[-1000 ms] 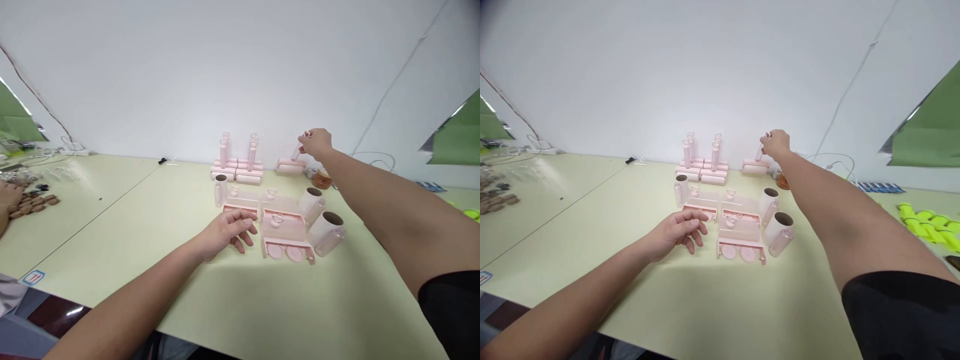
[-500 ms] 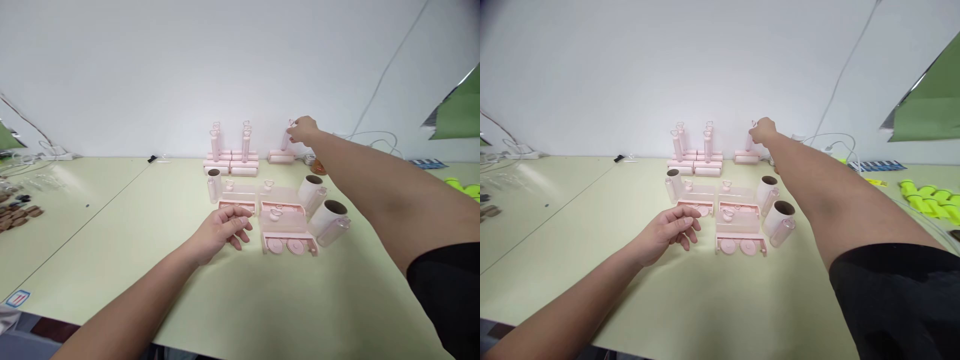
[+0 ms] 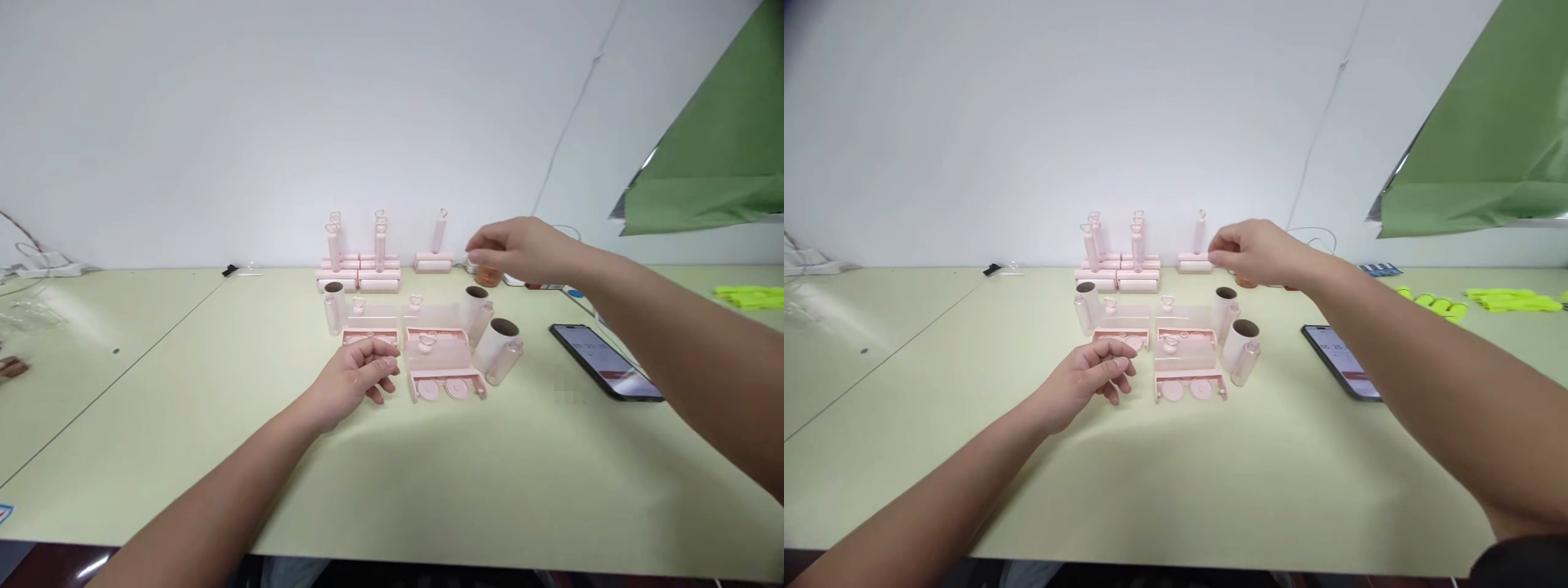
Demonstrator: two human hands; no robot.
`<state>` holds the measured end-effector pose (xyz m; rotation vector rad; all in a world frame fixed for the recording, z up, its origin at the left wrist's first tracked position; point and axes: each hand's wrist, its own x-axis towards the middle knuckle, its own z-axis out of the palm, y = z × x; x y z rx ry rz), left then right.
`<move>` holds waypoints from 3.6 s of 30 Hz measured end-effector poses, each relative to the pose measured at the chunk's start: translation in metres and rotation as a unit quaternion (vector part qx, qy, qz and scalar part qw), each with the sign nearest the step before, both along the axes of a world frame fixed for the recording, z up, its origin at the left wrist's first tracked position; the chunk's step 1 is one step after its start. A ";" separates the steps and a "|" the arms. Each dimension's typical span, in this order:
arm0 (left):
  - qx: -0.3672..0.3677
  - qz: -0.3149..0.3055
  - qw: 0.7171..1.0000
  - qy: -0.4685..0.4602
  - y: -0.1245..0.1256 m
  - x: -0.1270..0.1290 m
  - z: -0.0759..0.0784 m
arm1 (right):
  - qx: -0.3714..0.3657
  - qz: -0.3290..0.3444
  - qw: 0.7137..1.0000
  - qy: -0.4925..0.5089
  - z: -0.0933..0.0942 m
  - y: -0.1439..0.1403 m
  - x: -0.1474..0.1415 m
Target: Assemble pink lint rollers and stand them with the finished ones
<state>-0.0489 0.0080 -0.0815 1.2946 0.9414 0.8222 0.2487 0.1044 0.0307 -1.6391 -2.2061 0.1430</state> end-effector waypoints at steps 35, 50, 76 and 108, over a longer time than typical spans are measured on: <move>0.030 0.031 0.998 0.035 0.000 -0.001 0.003 | 0.119 -0.132 0.956 0.234 -0.066 -0.078 0.067; 0.306 -0.027 0.951 -0.035 -0.019 -0.003 -0.009 | -0.410 0.183 0.730 0.515 -0.103 -0.150 -0.072; 0.321 -0.007 0.922 0.218 -0.003 -0.004 -0.011 | -0.079 0.194 0.977 -0.037 -0.144 -0.142 -0.070; 0.324 -0.181 0.896 0.244 -0.008 0.002 -0.015 | 0.083 0.218 0.936 0.264 -0.138 -0.145 -0.064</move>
